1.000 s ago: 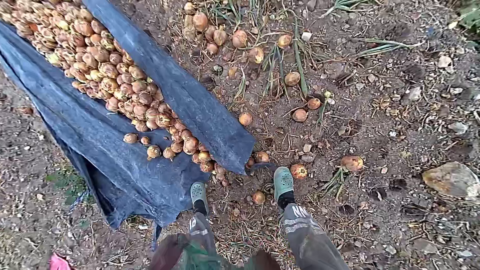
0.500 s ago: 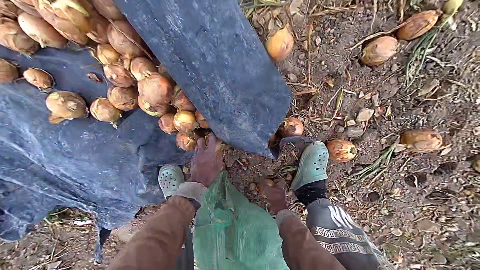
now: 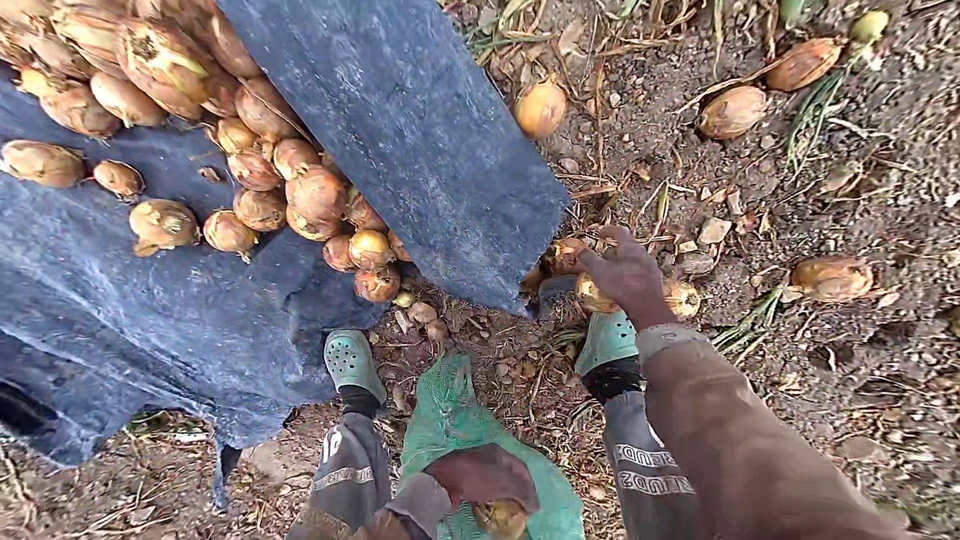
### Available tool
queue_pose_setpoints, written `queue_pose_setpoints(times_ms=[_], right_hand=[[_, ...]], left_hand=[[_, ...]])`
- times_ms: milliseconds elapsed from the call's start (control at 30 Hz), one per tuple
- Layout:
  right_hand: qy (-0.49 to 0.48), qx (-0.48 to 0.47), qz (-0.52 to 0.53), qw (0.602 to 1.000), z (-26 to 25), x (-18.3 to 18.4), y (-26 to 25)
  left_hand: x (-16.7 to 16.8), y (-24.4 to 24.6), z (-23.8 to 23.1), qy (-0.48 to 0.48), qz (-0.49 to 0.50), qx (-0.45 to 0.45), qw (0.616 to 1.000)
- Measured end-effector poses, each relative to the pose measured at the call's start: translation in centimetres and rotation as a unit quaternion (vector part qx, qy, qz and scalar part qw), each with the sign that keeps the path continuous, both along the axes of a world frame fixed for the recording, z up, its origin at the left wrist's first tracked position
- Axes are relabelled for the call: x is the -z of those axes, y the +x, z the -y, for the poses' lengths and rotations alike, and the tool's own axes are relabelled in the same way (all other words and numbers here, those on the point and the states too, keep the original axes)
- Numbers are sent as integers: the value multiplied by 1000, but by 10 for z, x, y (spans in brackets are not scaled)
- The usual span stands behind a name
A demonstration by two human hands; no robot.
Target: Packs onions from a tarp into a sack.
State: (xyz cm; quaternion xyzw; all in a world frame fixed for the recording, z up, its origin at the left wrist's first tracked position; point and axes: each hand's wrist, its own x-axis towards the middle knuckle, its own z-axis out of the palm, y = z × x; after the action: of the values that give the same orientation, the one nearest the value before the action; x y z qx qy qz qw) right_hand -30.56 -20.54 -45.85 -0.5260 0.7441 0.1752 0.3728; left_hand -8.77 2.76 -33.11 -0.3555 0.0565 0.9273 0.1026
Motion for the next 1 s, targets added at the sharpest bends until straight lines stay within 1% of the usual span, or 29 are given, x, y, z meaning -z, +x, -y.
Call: queue_pose_setpoints(times_ms=[33, 67, 100, 133, 167, 200, 233, 267, 300, 333, 367, 400, 433, 467, 500, 533, 567, 600, 633, 667, 700, 733, 767, 800, 833, 867, 933, 967, 1000], right_hand=[[48, -67, -26, 996, 0, 9, 14], [85, -126, -57, 987, -1, 18, 29], [113, -170, -83, 975, -2, 24, 42], [125, -192, -103, 968, -2, 28, 49], [128, -187, -102, 969, 1, 31, 49], [127, -152, -81, 977, 3, 30, 42], [127, -88, -37, 987, 2, 21, 34], [125, 10, 32, 992, 1, 6, 29], [124, 123, 117, 978, -5, -14, 29], [134, 242, 207, 938, -25, -40, 34], [150, 360, 299, 871, -55, -67, 42], [170, 464, 388, 778, -90, -85, 57], [197, 554, 460, 665, -130, -94, 77], [252, 618, 505, 547, -174, -94, 101], [310, 648, 513, 469, -218, -94, 126], [366, 653, 498, 437, -259, -95, 148], [421, 637, 471, 442, -295, -96, 165], [472, 602, 436, 474, -326, -95, 175], [515, 547, 396, 528, -351, -88, 180], [545, 467, 343, 606, -369, -77, 179], [551, 359, 268, 704, -379, -68, 169], [527, 238, 189, 794, -379, -60, 151], [478, 135, 121, 859, -369, -53, 124], [409, 65, 65, 908, -347, -46, 93], [332, 3, 19, 943, -315, -40, 62], [263, -55, -17, 963, -274, -32, 34], [185, -104, -47, 976, -165, -19, -5], [189, -108, -35, 975, -107, -19, -13], [235, -125, -4, 964, -54, -21, -17]], left_hand=[[-23, -8, 16, -3, 48, 161, 986], [-22, -4, 10, -29, 55, 256, 965], [-8, 12, -12, -55, 70, 299, 950], [9, 32, -32, -60, 107, 307, 944], [29, 52, -56, -67, 168, 307, 934], [44, 70, -76, -80, 229, 308, 920], [52, 86, -80, -92, 266, 322, 904], [60, 100, -75, -110, 295, 342, 885], [64, 111, -69, -127, 312, 358, 871], [65, 119, -68, -135, 311, 370, 865], [67, 125, -72, -138, 300, 376, 866], [73, 130, -74, -139, 285, 375, 871], [81, 135, -73, -136, 274, 369, 878], [86, 140, -71, -137, 264, 365, 882], [88, 144, -69, -146, 251, 364, 885], [89, 149, -66, -167, 234, 363, 886], [90, 157, -65, -191, 210, 360, 888], [96, 167, -69, -215, 208, 360, 884], [99, 179, -66, -230, 231, 364, 873], [99, 189, -58, -253, 261, 368, 856], [96, 197, -50, -283, 293, 364, 838], [92, 203, -43, -315, 325, 349, 821], [88, 209, -37, -341, 361, 323, 806], [86, 214, -34, -359, 398, 293, 792], [82, 217, -30, -366, 418, 270, 786], [77, 215, -25, -356, 410, 258, 799], [69, 200, -2, -319, 337, 234, 854], [66, 188, 14, -305, 299, 211, 879], [64, 177, 32, -301, 284, 167, 895]])
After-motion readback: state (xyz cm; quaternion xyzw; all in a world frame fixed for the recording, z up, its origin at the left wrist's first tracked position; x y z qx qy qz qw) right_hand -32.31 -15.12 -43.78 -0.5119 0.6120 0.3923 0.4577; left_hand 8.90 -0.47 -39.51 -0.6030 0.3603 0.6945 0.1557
